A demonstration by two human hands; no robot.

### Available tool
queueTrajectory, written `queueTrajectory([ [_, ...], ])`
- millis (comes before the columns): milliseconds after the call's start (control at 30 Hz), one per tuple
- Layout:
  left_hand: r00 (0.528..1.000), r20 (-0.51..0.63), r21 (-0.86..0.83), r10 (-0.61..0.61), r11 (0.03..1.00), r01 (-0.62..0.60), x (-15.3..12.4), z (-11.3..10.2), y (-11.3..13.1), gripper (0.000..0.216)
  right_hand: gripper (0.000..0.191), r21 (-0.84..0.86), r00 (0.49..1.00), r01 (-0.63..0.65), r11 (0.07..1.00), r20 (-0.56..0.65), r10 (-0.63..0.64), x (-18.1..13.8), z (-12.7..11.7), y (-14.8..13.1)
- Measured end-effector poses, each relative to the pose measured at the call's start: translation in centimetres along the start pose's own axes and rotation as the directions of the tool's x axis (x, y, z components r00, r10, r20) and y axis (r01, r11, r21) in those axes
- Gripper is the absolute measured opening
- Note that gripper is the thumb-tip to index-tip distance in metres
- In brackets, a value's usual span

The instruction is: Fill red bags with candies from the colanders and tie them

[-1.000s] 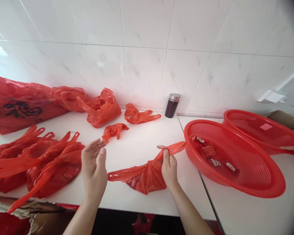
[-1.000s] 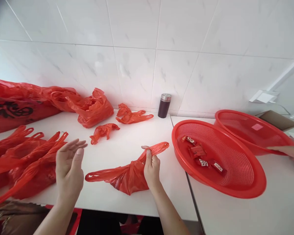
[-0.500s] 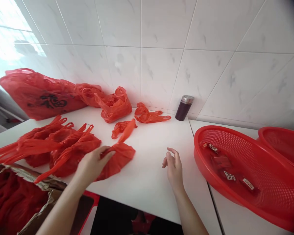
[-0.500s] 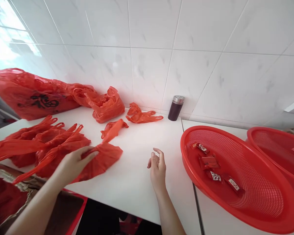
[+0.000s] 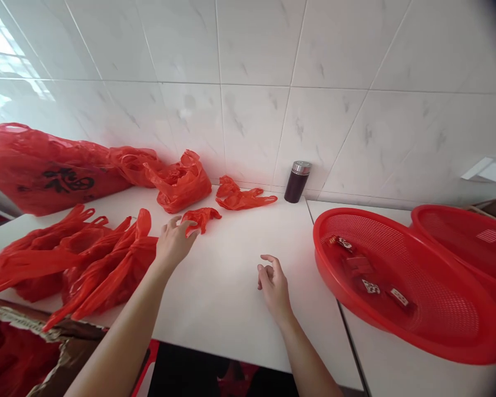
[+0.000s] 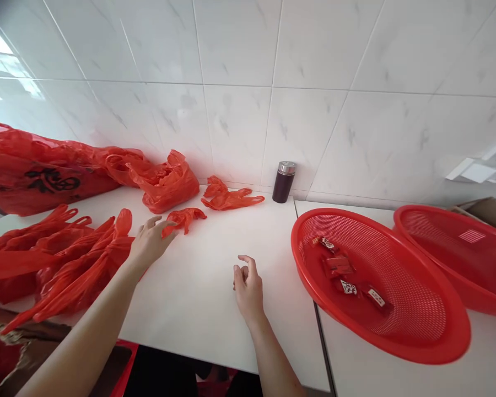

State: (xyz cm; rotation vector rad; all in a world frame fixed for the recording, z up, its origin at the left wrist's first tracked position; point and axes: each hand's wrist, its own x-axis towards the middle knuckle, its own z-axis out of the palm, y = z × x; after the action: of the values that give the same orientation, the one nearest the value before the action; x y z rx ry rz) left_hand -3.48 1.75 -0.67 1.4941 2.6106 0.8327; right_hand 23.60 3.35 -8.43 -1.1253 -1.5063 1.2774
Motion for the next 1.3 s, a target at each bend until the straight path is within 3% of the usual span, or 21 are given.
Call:
queueTrajectory([
  [100,0.994,0.059,0.009,-0.091,0.996,0.091,3.2,2.3,-0.8,0.029,0.035,-0.027,1.0,0.014,1.0,0.0,-0.014,0.1,-0.1,0.5],
  [167,0.991,0.106,-0.021,-0.083,0.996,0.086,3.7,2.9,-0.8,0.022,0.033,-0.037,1.0,0.023,0.999,-0.001,-0.023,0.2,-0.1,0.7],
  [267,0.985,0.166,-0.13,0.034,0.991,-0.013,1.5,3.3,0.4,0.022,0.032,-0.098,0.996,0.063,0.993,-0.059,-0.069,0.4,0.1,0.6],
  [367,0.949,0.258,-0.294,0.182,0.95,-0.102,-3.2,3.7,2.6,0.02,0.034,-0.175,0.975,0.126,0.976,-0.162,-0.154,0.3,0.6,0.1],
  [467,0.894,0.359,-0.458,0.268,0.885,-0.081,-8.1,4.3,4.4,0.024,0.042,-0.135,0.977,0.149,0.98,-0.131,-0.167,0.1,1.0,-0.3],
  [600,0.796,0.521,-0.621,0.309,0.776,0.105,-12.5,4.6,5.3,0.027,0.036,0.036,0.996,0.09,0.995,0.009,-0.091,0.2,0.8,0.0],
  [667,0.74,0.58,-0.596,0.341,0.796,0.101,-13.5,4.4,5.1,0.016,0.03,0.101,0.997,0.071,0.992,-0.049,-0.066,0.5,0.5,0.3],
  [800,0.596,0.695,-0.466,0.402,0.883,-0.052,-13.7,2.9,3.9,0.012,0.033,0.299,0.958,-0.062,0.952,-0.249,0.141,1.4,-0.5,1.0],
  [833,0.579,0.713,-0.419,0.395,0.902,-0.1,-13.5,2.4,3.6,0.013,0.034,0.355,0.948,-0.078,0.932,-0.263,0.18,1.6,-0.7,1.1],
  [933,0.61,0.722,-0.237,0.327,0.945,-0.227,-12.6,0.8,2.7,0.018,0.037,0.45,0.94,-0.077,0.89,-0.265,0.215,1.9,-1.2,1.2],
  [1033,0.655,0.698,-0.172,0.288,0.956,-0.238,-11.9,-0.2,2.8,0.017,0.039,0.451,0.926,-0.084,0.889,-0.294,0.236,1.9,-1.4,0.7],
  [1100,0.712,0.632,-0.24,0.306,0.951,-0.196,-11.9,0.0,3.7,0.037,0.039,0.415,0.926,-0.089,0.905,-0.301,0.229,1.5,-1.2,0.1],
  [1167,0.8,0.511,-0.332,0.314,0.931,-0.153,-12.0,0.9,5.0,0.064,0.038,0.368,0.949,-0.086,0.926,-0.252,0.188,0.9,-0.7,-0.7],
  [1233,0.866,0.412,-0.443,0.284,0.893,-0.082,-11.8,2.2,6.2,0.06,0.036,0.362,0.982,-0.065,0.93,-0.142,0.124,0.2,-0.1,-1.6],
  [1300,0.889,0.384,-0.554,0.251,0.833,0.004,-11.2,3.4,6.6,0.04,0.032,0.407,0.997,-0.05,0.912,-0.026,0.066,-0.4,0.1,-2.3],
])
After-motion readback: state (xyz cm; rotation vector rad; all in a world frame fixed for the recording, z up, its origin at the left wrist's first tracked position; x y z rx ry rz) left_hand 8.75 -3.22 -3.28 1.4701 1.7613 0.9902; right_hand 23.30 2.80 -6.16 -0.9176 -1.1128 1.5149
